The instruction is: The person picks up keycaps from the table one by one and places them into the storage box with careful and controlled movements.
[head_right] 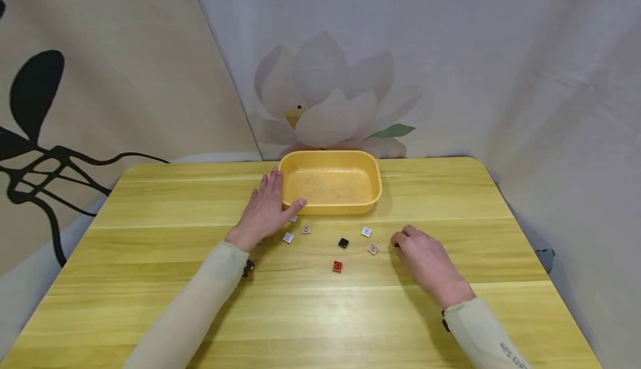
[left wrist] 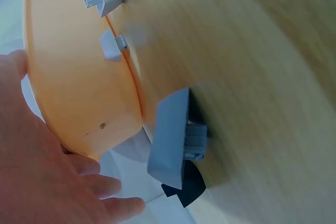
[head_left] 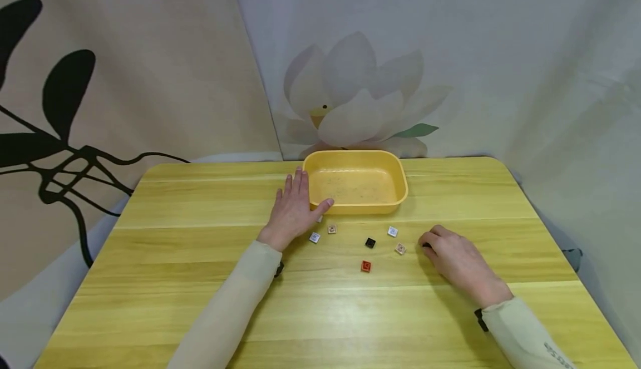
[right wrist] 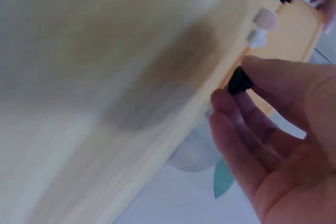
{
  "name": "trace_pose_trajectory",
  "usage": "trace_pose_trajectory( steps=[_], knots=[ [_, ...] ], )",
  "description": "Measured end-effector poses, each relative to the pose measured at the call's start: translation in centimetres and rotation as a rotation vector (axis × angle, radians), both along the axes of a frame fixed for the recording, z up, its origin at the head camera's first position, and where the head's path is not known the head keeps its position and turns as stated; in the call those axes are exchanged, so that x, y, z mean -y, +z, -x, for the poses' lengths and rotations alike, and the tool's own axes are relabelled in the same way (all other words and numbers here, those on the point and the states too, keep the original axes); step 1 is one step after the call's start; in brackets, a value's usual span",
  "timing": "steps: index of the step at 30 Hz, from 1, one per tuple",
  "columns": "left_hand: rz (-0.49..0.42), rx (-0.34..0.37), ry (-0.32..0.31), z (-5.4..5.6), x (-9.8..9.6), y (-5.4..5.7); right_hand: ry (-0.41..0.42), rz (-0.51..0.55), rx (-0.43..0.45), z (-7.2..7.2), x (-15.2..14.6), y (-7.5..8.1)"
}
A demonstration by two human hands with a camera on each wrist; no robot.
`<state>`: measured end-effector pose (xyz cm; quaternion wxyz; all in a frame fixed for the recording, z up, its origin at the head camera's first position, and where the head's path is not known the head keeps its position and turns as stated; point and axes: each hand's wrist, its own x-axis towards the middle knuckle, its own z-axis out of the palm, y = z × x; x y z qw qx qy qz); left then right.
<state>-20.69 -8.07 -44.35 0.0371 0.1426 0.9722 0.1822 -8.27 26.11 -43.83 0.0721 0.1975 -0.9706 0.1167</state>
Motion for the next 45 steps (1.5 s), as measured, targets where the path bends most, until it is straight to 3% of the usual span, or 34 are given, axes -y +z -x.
trace_pose_trajectory(
  steps=[7, 16, 26, 33, 45],
  knots=[
    [-0.001, 0.001, 0.002, 0.0, 0.2, 0.0, 0.010, 0.131, -0.181, 1.3, 1.5, 1.5],
    [-0.005, 0.010, -0.007, 0.0, 0.1, -0.1, 0.029, 0.231, -0.262, 4.6, 4.9, 3.9],
    [0.002, 0.027, 0.012, 0.0, -0.2, -0.1, 0.032, 0.155, -0.127, 9.3, 8.4, 4.9],
    [0.018, 0.024, 0.019, 0.1, -0.2, -0.1, 0.004, 0.114, 0.037, 12.3, 9.9, 4.8],
    [0.026, 0.036, 0.014, 0.0, -0.1, 0.0, -0.027, 0.005, 0.271, 15.1, 11.2, 3.8]
  ],
)
